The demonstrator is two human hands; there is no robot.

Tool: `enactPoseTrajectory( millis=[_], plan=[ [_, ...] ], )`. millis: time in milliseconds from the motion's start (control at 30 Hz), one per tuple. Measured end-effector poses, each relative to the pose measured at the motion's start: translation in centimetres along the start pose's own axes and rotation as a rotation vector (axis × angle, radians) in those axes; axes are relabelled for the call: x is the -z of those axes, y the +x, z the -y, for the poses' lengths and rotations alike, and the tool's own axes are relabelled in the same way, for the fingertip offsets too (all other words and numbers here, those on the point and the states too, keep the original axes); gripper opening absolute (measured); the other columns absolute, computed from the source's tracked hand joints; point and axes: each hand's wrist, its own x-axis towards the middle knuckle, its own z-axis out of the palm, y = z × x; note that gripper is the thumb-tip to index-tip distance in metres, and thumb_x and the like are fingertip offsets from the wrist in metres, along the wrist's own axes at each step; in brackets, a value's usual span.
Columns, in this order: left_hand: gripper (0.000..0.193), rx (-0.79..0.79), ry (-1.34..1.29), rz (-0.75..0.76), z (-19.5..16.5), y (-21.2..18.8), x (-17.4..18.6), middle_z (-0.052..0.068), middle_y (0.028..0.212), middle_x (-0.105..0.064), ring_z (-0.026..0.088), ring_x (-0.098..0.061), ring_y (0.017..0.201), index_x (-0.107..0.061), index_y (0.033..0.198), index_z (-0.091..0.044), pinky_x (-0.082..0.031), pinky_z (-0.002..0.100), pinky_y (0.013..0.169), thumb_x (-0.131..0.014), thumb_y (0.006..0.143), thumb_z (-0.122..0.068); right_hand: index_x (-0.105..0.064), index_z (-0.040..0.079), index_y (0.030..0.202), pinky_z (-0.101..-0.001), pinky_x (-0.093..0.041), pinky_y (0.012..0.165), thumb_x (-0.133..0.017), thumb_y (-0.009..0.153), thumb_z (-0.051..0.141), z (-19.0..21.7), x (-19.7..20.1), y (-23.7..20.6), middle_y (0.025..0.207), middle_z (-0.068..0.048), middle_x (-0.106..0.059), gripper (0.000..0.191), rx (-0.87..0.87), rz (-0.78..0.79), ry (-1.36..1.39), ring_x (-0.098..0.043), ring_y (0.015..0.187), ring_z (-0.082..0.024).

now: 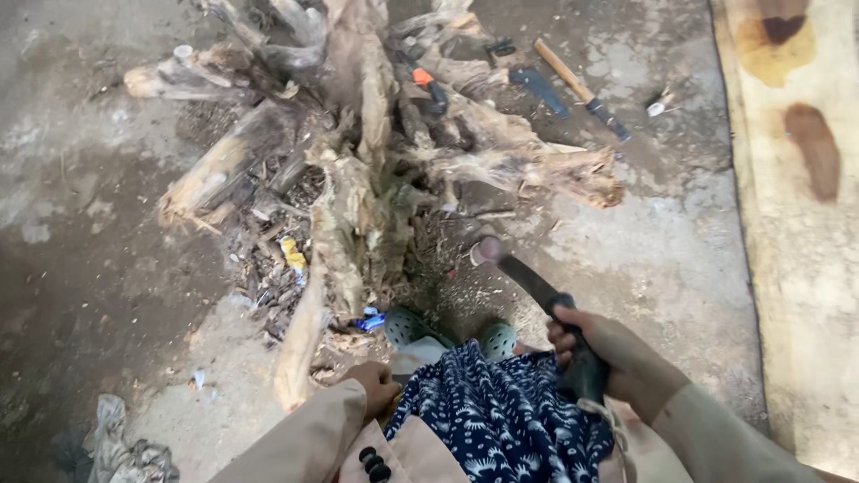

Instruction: The person sits on the floor holding a large tree root steady with one hand while chopping and trimming its branches and bark with a machete, repositioning the root and striking different sections to remove excess wood.

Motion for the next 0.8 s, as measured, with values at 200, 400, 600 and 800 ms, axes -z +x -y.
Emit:
enactPoseTrajectory(
  millis=[200, 400, 600, 800],
  plan=[
    [0.028, -0.086, -0.039, -0.074, -3.3, 1.6, -2.2, 0.012, 0.091, -0.077, 0.027, -0.073, 0.087, -0.078, 0.088, -0.011, -0.057, 0.038, 0.081, -0.072, 0.08, -0.037, -0.05, 0.006, 0.094, -0.0239, -0.04, 0.047, -0.063, 0.098, 0.017, -2.2, 8.0, -3.5, 0.07, 0.001, -0.047, 0.017, -0.003, -0.22, 0.126, -0.043, 0.053, -0.006],
    [0.028, -0.206, -0.227, 0.016, -10.0, 2.8, -2.8, 0.008, 0.089, -0.079, 0.02, -0.075, 0.082, -0.078, 0.093, -0.013, -0.057, 0.033, 0.076, -0.075, 0.082, -0.038, -0.045, 0.013, 0.092, -0.0208, -0.037, 0.045, -0.067, 0.095, 0.019, -2.3, 11.5, -7.5, 0.067, 0.006, -0.042, 0.023, 0.07, -0.178, 0.279, -0.039, 0.051, -0.002],
    [0.035, -0.481, -0.249, -0.03, -22.5, 0.6, -0.2, 0.005, 0.078, -0.078, 0.015, -0.071, 0.071, -0.079, 0.08, -0.006, -0.056, 0.03, 0.071, -0.069, 0.091, -0.037, -0.043, 0.013, 0.087, -0.0214, -0.041, 0.047, -0.066, 0.092, 0.018, 0.0, 10.2, -7.9, 0.066, 0.006, -0.043, 0.024, 0.121, 0.122, 0.28, -0.042, 0.05, -0.002],
    [0.036, -0.437, -0.42, 0.115, -26.2, -4.3, 0.1, 0.007, 0.07, -0.074, 0.014, -0.07, 0.063, -0.072, 0.08, -0.003, -0.055, 0.03, 0.062, -0.066, 0.095, -0.034, -0.045, 0.012, 0.09, -0.0219, -0.042, 0.049, -0.065, 0.093, 0.016, 0.5, 7.8, -7.4, 0.067, 0.006, -0.045, 0.021, 0.182, 0.182, 0.198, -0.043, 0.051, -0.002]
  ],
)
